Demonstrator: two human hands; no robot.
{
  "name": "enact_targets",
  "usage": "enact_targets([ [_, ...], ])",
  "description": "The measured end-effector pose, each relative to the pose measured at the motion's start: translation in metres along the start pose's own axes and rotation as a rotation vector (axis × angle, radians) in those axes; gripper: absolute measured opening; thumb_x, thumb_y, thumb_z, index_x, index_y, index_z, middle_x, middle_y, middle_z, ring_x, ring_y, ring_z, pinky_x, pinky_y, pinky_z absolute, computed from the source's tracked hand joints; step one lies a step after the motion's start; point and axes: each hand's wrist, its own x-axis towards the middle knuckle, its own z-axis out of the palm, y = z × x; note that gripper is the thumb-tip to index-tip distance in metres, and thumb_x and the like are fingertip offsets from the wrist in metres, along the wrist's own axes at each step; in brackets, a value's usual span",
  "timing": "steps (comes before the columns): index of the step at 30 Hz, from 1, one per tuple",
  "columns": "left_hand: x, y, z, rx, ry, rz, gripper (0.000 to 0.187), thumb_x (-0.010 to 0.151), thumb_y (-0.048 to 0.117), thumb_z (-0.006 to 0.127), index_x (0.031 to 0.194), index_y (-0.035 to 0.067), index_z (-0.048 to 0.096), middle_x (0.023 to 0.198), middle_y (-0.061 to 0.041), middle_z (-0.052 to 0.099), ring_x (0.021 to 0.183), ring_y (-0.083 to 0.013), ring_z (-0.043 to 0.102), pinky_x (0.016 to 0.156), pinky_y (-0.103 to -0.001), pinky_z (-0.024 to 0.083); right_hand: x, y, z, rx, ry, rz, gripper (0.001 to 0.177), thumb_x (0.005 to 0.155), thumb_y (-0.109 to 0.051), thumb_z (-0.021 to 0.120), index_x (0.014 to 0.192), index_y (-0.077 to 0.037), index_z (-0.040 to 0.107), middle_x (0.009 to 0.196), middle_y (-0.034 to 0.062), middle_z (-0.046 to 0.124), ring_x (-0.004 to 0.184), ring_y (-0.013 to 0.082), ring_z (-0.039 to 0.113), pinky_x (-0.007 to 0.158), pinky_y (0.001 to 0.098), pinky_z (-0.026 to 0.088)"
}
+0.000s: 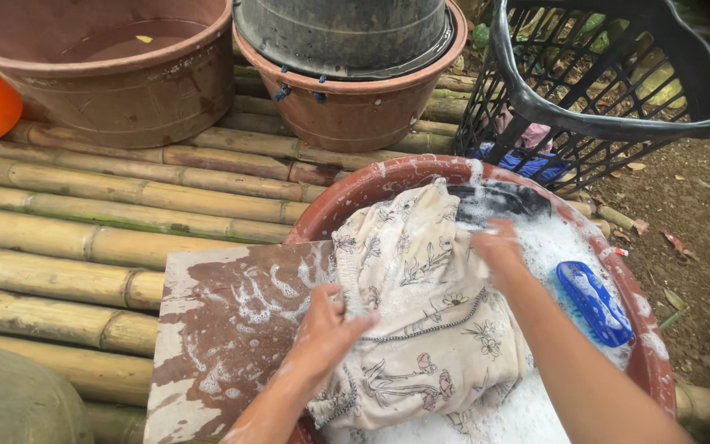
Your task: The person washes a garment in a tub of soapy water by rubbing it against a wooden board, applying soap from a bar, and scrubbing it with a brush.
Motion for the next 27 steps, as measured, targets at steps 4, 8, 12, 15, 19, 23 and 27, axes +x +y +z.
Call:
enact_targets([
  [4,0.018,0.014,0.019,-0.192,0.138,-0.294,0.063,0.100,0.029,0.073,0.145,0.005,0.036,0.138,-0.020,0.048,0.130,-0.0270,0.048,0.115,-0.050,0.033,0.022,0.011,0.019,0.114,-0.113,0.062,0.055,0.088,-0.027,0.075,0.138,-0.021,0.056,0.125,0.0057,0.052,0.092,0.0251,0.062,0.064,0.0430,0.058],
  [8,0.010,-0.005,0.004,-0.463,0.034,0.005,0.039,0.092,0.011,0.056,0.130,0.002,0.061,0.124,-0.015,0.074,0.112,-0.0241,0.071,0.104,-0.041,0.051,0.040,0.100,-0.032,0.545,-0.073,0.071,0.054,0.085,-0.035,0.074,0.133,-0.011,0.067,0.124,0.0049,0.063,0.100,0.0120,0.060,0.062,0.0396,0.051],
  [12,-0.021,-0.047,-0.004,-0.359,0.154,0.026,0.034,0.091,0.009,0.063,0.123,-0.003,0.065,0.116,-0.018,0.077,0.101,-0.0237,0.068,0.091,-0.039,0.053,-0.022,0.165,-0.077,0.413,0.077,0.272,0.032,0.091,-0.030,0.072,0.108,-0.003,0.070,0.098,0.0138,0.068,0.078,0.0248,0.060,0.061,0.0427,0.052],
  [15,-0.038,-0.059,-0.012,0.252,0.262,0.057,0.032,0.088,0.022,0.066,0.115,0.005,0.070,0.097,-0.018,0.080,0.087,-0.0289,0.076,0.081,-0.040,0.056,-0.062,0.157,-0.064,0.397,0.348,0.434,0.035,0.093,-0.027,0.074,0.118,-0.009,0.058,0.095,0.0131,0.062,0.074,0.0258,0.057,0.055,0.0487,0.047],
  [19,-0.048,-0.057,-0.005,0.494,0.238,-0.049,0.033,0.091,0.032,0.064,0.115,0.010,0.068,0.092,-0.021,0.076,0.085,-0.0388,0.072,0.081,-0.046,0.054,-0.126,0.089,0.057,0.039,-0.004,-0.174,0.091,0.086,-0.027,0.071,0.159,-0.017,0.017,0.105,0.0109,0.078,0.088,0.0215,0.070,0.086,0.0416,0.058],
  [23,-0.057,-0.045,-0.006,0.635,0.239,0.059,0.035,0.086,0.022,0.061,0.119,0.012,0.062,0.091,-0.026,0.073,0.092,-0.0457,0.069,0.083,-0.054,0.051,-0.196,0.041,0.107,-0.276,0.097,-1.147,0.050,0.088,-0.010,0.056,0.138,-0.013,0.058,0.150,0.0229,0.049,0.138,0.0373,0.047,0.116,0.0494,0.037],
  [27,-0.059,-0.039,-0.011,0.661,0.292,-0.044,0.042,0.081,0.020,0.065,0.123,0.017,0.063,0.092,-0.026,0.072,0.092,-0.0465,0.070,0.083,-0.056,0.052,-0.108,0.055,0.031,-0.240,0.167,-1.101,0.039,0.103,-0.014,0.040,0.130,-0.022,0.067,0.149,0.0128,0.059,0.130,0.0338,0.055,0.112,0.0490,0.039],
])
